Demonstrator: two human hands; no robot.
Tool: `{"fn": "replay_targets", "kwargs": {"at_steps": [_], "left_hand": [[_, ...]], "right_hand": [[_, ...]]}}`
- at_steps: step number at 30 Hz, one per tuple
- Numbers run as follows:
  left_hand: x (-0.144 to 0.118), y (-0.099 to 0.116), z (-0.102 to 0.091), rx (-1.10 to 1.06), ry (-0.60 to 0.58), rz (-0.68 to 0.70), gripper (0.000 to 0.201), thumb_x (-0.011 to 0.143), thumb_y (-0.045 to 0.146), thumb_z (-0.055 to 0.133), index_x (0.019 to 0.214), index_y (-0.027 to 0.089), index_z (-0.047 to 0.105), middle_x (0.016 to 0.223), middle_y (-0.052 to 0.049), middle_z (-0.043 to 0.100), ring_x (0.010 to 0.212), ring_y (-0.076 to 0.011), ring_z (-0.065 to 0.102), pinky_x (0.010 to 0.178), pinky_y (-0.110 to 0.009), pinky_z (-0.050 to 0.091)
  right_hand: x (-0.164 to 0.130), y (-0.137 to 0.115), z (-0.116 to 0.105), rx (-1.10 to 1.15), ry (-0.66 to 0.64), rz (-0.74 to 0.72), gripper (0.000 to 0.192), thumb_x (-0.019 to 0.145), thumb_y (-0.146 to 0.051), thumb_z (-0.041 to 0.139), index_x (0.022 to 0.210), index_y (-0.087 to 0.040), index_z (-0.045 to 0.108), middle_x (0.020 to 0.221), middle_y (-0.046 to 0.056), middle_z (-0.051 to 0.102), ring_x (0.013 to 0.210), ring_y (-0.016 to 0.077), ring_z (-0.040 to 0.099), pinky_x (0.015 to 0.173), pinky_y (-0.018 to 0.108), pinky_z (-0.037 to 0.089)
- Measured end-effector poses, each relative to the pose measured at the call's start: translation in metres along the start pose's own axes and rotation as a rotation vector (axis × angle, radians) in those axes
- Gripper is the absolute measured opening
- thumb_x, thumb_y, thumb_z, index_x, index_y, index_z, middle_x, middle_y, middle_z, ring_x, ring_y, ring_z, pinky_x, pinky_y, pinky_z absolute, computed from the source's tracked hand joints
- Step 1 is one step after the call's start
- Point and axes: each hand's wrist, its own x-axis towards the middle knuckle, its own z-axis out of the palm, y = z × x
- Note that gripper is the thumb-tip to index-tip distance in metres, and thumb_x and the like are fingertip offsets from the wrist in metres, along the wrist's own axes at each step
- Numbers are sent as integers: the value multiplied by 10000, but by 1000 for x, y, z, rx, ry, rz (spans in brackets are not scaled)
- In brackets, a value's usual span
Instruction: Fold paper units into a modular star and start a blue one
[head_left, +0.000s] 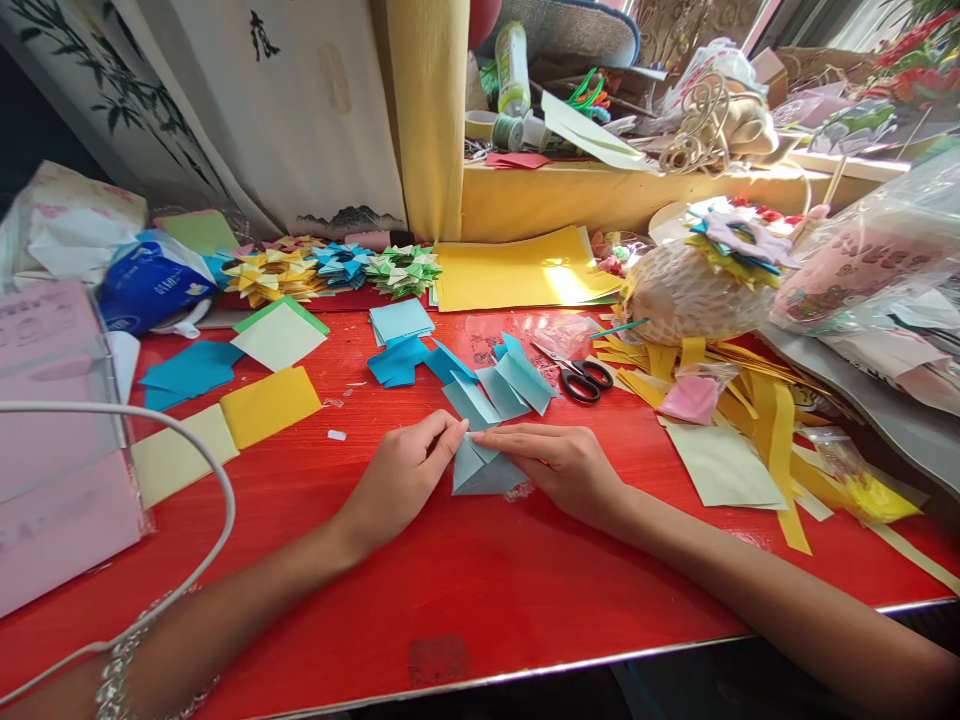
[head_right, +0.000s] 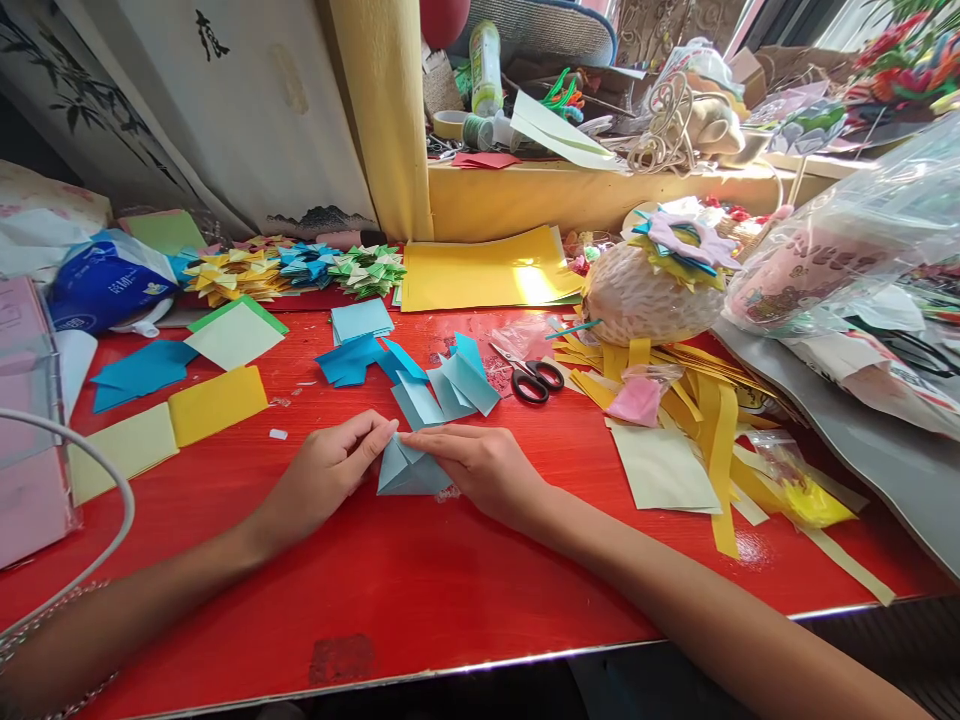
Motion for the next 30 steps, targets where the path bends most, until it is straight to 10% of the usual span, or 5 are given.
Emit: {"fn": "replay_targets", "kwargs": {"at_steps": [11,19,30], "left_hand": [[2,-2,-2,-6,-9,39,284,843,410,402,747,195,561,646,31,517,617,-110,462,585,-193,344],[-1,-1,-3,18,-3,89,255,849,372,410,764,193,571,641,34,525,601,-97,462,563,-181,340],[-2,-2,-2,86,-14,120,236,852,356,416,760,192,559,601,40,509,557,-90,453,538,-183,328]], "right_hand": [[1,-4,-1,88,0,23,276,847,-154,437,1018,-201,648,924,52,673,810,126,628,686,203,503],[6,-16,-4,532,-47,571,354,849,-404,447,1100,-209,604,1006,33,651,955,194,575,754,266,471],[3,-13,3,568,-200,572,362,829,-438,460,761,-119,617,616,-15,482,560,85,387,500,195,299]]}}
